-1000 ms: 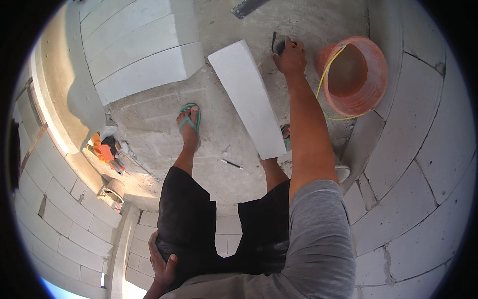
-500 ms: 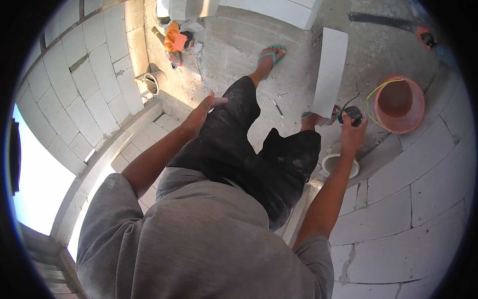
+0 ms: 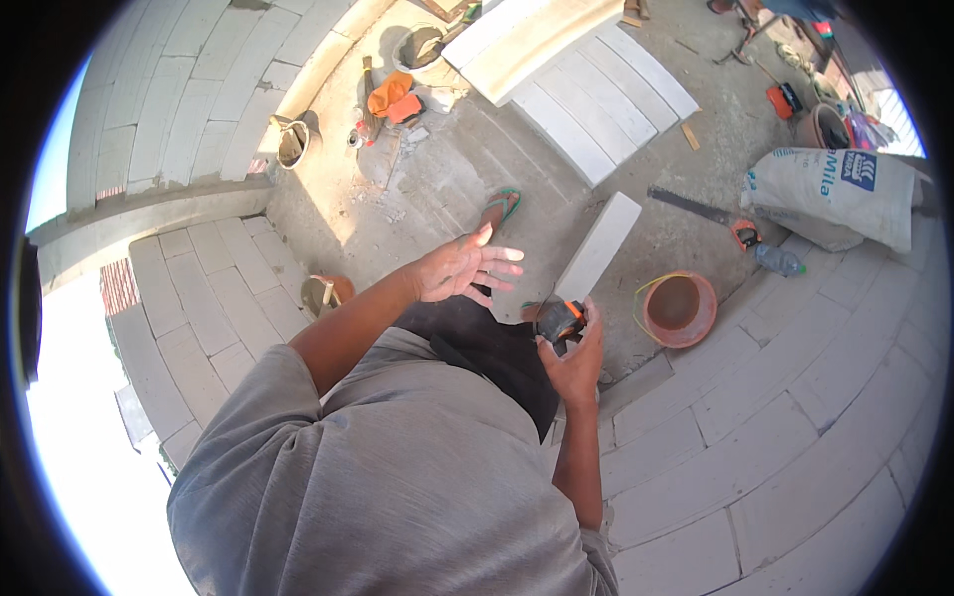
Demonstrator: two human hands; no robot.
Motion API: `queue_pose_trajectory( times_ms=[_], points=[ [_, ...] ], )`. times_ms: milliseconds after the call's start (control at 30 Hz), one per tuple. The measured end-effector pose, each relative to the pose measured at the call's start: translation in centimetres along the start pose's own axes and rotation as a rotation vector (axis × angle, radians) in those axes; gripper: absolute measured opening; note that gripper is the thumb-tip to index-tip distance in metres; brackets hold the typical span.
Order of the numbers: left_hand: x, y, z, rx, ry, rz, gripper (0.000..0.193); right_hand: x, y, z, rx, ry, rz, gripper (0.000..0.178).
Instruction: The person places white blocks onto a partially built wall, applies mortar with a trowel, and adjusts block positions. They also measure the wall with a tape measure and handle additional blocks from the floor.
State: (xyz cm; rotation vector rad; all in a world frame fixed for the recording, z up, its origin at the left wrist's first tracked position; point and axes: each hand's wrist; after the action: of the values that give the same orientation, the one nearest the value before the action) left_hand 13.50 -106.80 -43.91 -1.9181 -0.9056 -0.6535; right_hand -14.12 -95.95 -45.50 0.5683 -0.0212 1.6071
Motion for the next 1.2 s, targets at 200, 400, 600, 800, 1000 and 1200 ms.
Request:
queue_pose_trajectory(
  times_ms=[200,400,600,800,1000,1200],
  points=[
    [5.9,0.5,2.3,0.137,-0.141,0.224,0.116,-1.0,-5.8,10.7,0.258,0.386,0.243,0.097],
    [11.6,10.0,4.5,0.35,-0.46,0.062,0.07,-4.2,-17.9,19.3,0.391,0.651,0.445,0.102],
    [22.6,25.4,6.5,0.038,-0.678,-0.331,0.067,-8.7,-35.3,28.6,0.465,0.8,0.729,0.098],
    [35.7,32.7,10.4,-0.106,-0.684,-0.798,0.077,-14.7,-48.9,33.2,0.273,0.322,1.222,0.054],
    [43.7,34.5,11.3,-0.282,-0.625,-1.049,0.078,-15.2,-59.6,38.0,0.25,0.075,1.396,0.039],
    [45.6,36.5,13.6,-0.135,-0.553,-1.282,0.076,-17.1,-69.6,40.3,0.459,0.089,1.75,0.035]
  ],
)
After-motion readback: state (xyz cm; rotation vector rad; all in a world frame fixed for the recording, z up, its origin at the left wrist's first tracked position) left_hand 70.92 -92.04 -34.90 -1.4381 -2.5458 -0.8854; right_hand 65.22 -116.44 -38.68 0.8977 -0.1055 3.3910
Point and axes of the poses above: each hand's wrist, its own x-axis away from the middle knuckle, its own y-axis out of the back of the hand, z = x × y, and after that the axes turned 4 degrees about -x, right-handed
